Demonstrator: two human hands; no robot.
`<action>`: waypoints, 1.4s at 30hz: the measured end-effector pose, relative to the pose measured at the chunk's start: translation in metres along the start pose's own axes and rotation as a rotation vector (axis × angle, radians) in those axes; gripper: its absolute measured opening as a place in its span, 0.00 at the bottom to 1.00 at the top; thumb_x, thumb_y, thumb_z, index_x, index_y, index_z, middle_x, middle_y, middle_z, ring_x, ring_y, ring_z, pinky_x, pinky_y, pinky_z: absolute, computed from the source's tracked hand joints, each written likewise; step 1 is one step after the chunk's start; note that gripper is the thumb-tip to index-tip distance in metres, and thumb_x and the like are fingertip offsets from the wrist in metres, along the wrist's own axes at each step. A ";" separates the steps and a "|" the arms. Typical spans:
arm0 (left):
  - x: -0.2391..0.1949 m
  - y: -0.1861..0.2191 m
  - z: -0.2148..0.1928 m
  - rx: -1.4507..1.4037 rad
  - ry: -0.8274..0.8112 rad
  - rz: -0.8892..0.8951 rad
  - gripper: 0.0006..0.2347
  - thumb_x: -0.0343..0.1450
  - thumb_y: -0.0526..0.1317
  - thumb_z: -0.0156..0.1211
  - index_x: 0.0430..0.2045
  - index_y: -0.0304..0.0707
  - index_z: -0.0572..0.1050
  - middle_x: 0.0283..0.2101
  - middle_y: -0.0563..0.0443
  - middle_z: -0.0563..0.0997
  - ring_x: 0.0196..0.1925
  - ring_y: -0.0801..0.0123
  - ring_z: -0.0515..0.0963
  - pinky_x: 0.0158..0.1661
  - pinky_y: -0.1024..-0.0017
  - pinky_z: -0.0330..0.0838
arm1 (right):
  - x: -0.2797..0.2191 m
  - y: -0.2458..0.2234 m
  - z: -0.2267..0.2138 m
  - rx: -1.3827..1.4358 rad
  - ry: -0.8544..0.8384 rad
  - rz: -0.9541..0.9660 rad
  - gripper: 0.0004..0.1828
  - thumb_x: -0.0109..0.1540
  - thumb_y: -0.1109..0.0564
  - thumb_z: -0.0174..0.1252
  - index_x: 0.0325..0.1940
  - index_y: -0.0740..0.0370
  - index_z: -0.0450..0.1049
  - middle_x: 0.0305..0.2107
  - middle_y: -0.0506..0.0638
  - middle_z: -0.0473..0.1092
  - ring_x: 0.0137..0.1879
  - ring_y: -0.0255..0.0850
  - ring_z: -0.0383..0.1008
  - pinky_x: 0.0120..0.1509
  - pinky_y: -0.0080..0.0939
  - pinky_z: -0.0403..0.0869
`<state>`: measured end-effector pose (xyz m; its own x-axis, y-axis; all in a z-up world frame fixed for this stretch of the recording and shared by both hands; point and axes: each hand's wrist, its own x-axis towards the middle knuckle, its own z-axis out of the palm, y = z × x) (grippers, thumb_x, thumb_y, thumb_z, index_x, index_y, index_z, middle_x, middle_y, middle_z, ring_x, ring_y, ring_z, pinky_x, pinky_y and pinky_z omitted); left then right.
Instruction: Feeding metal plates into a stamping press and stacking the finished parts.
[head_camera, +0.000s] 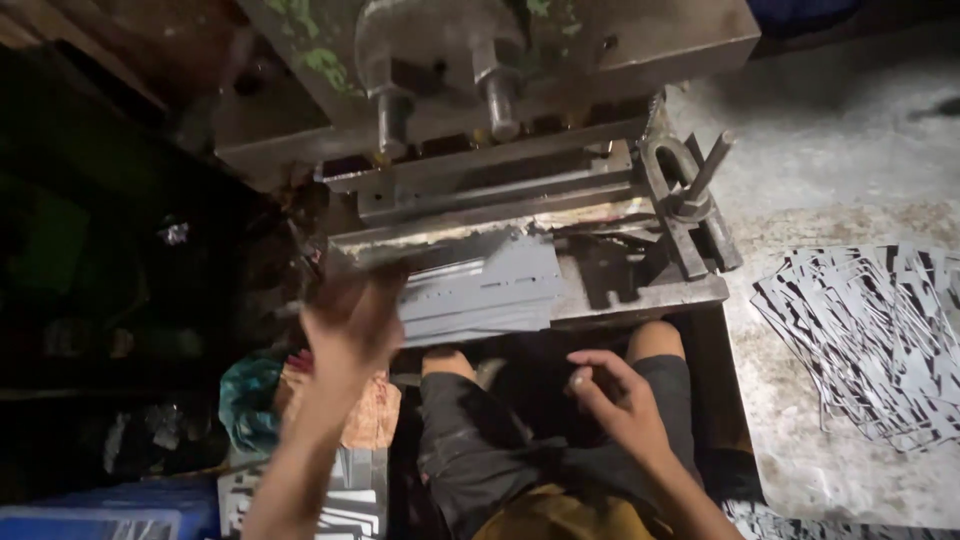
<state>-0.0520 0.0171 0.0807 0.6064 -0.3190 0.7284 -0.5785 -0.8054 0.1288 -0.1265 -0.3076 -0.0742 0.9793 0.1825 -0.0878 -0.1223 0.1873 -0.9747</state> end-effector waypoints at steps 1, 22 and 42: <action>0.000 0.014 -0.001 0.000 0.002 0.009 0.12 0.71 0.31 0.60 0.48 0.39 0.79 0.32 0.44 0.82 0.32 0.60 0.82 0.31 0.61 0.76 | 0.007 -0.029 0.010 0.003 0.004 -0.008 0.19 0.65 0.56 0.59 0.60 0.64 0.72 0.34 0.49 0.74 0.38 0.31 0.70 0.42 0.31 0.70; -0.018 0.048 0.090 -1.402 0.663 -1.199 0.13 0.70 0.27 0.51 0.48 0.33 0.69 0.53 0.36 0.80 0.51 0.51 0.86 0.48 0.49 0.83 | -0.040 -0.029 -0.077 0.325 0.617 -0.341 0.17 0.67 0.57 0.58 0.57 0.70 0.71 0.44 0.53 0.73 0.46 0.40 0.75 0.50 0.38 0.75; -0.056 0.093 0.134 -1.557 -0.875 -0.585 0.19 0.80 0.42 0.56 0.61 0.23 0.74 0.46 0.36 0.83 0.37 0.69 0.80 0.30 0.73 0.73 | -0.010 0.002 -0.059 0.280 0.306 0.059 0.24 0.61 0.56 0.59 0.55 0.77 0.70 0.41 0.60 0.75 0.44 0.44 0.77 0.50 0.42 0.75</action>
<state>-0.0668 -0.1071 -0.0383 0.6646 -0.7442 -0.0671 0.1689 0.0621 0.9837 -0.1273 -0.3664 -0.0870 0.9668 -0.0867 -0.2402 -0.1776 0.4480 -0.8762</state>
